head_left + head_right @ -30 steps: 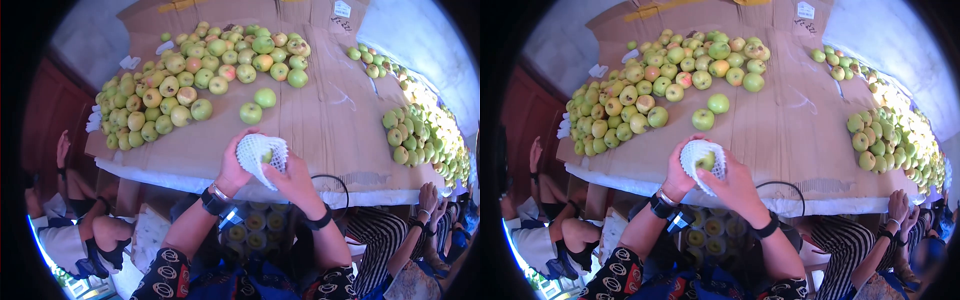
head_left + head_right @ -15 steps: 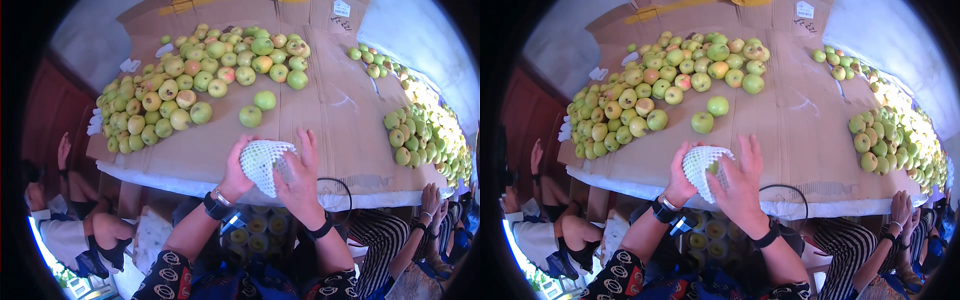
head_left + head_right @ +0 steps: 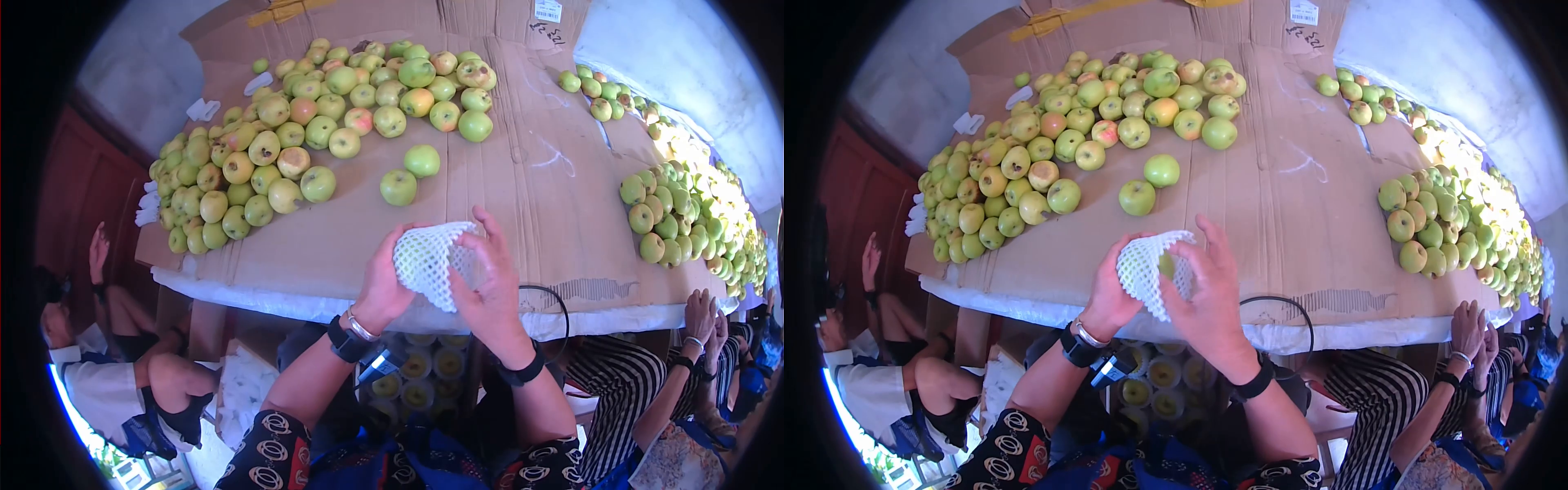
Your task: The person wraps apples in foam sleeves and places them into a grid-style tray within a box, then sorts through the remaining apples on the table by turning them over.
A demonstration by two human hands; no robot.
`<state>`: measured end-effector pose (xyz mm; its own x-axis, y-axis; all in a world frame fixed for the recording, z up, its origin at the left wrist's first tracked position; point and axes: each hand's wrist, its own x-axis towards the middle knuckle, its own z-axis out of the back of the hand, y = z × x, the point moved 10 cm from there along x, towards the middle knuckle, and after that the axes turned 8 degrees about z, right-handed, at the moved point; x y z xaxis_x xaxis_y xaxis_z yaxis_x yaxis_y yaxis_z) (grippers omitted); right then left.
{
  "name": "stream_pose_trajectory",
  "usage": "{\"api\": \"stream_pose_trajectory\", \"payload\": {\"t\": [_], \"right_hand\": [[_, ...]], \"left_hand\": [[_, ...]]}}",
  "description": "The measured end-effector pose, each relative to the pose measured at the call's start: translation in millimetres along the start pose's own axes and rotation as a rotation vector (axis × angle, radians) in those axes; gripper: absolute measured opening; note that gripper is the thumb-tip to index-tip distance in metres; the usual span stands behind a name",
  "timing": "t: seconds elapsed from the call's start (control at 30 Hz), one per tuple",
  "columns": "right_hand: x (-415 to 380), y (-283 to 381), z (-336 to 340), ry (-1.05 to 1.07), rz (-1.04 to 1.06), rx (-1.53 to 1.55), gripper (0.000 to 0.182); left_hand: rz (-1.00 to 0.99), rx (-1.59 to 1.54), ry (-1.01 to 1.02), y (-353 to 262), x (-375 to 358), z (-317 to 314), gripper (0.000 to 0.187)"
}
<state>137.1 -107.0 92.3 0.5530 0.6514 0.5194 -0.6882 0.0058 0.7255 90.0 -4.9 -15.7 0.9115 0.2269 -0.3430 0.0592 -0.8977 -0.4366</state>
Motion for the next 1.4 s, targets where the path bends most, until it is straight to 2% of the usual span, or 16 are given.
{"api": "stream_pose_trajectory", "payload": {"t": [0.07,0.13,0.37,0.43,0.57,0.63,0.83,1.07,1.13,1.17,1.23,1.33,1.37,1.4], "right_hand": [[1,-1,4,-0.069,-0.029,0.101,0.040],[2,-2,5,-0.073,-0.049,0.152,0.040],[-6,-23,-4,-0.092,-0.100,0.322,0.045],[-9,-28,-8,-0.073,-0.141,0.379,0.049],[-9,-27,-15,-0.066,-0.172,0.489,0.052],[-7,-22,-15,-0.077,-0.154,0.498,0.054],[-3,-10,-18,-0.044,-0.029,0.302,0.056],[-1,-7,-19,0.015,-0.022,0.145,0.055],[-1,-6,-24,0.123,-0.023,-0.012,0.054],[-1,-4,-22,0.122,-0.025,-0.014,0.054],[1,5,-26,0.221,0.036,-0.180,0.054],[3,7,-24,0.220,0.038,-0.110,0.053],[4,6,-23,0.219,0.037,-0.110,0.053],[3,1,-20,0.190,0.014,0.020,0.049]], "left_hand": [[-0.002,-0.015,-0.074,-1,-2,9,0.036],[0.014,0.024,0.005,0,0,-2,0.038],[0.023,0.023,0.071,-4,-5,-15,0.042],[-0.009,0.111,-0.008,-6,-4,-8,0.041],[-0.053,0.137,0.012,-9,-4,-7,0.038],[-0.140,0.242,-0.037,-15,-8,-6,0.035],[-0.190,0.387,-0.078,-15,-13,-13,0.029],[-0.220,0.490,-0.060,-15,-15,-14,0.030],[-0.090,0.307,-0.013,-3,-10,-6,0.032],[-0.088,0.307,-0.012,-2,-10,-7,0.032],[-0.165,0.498,-0.027,-9,-14,-15,0.028],[-0.147,0.640,-0.036,-10,-16,-23,0.028],[-0.146,0.640,-0.035,-11,-16,-21,0.028],[-0.078,0.546,0.019,-6,-14,-20,0.032]]}}
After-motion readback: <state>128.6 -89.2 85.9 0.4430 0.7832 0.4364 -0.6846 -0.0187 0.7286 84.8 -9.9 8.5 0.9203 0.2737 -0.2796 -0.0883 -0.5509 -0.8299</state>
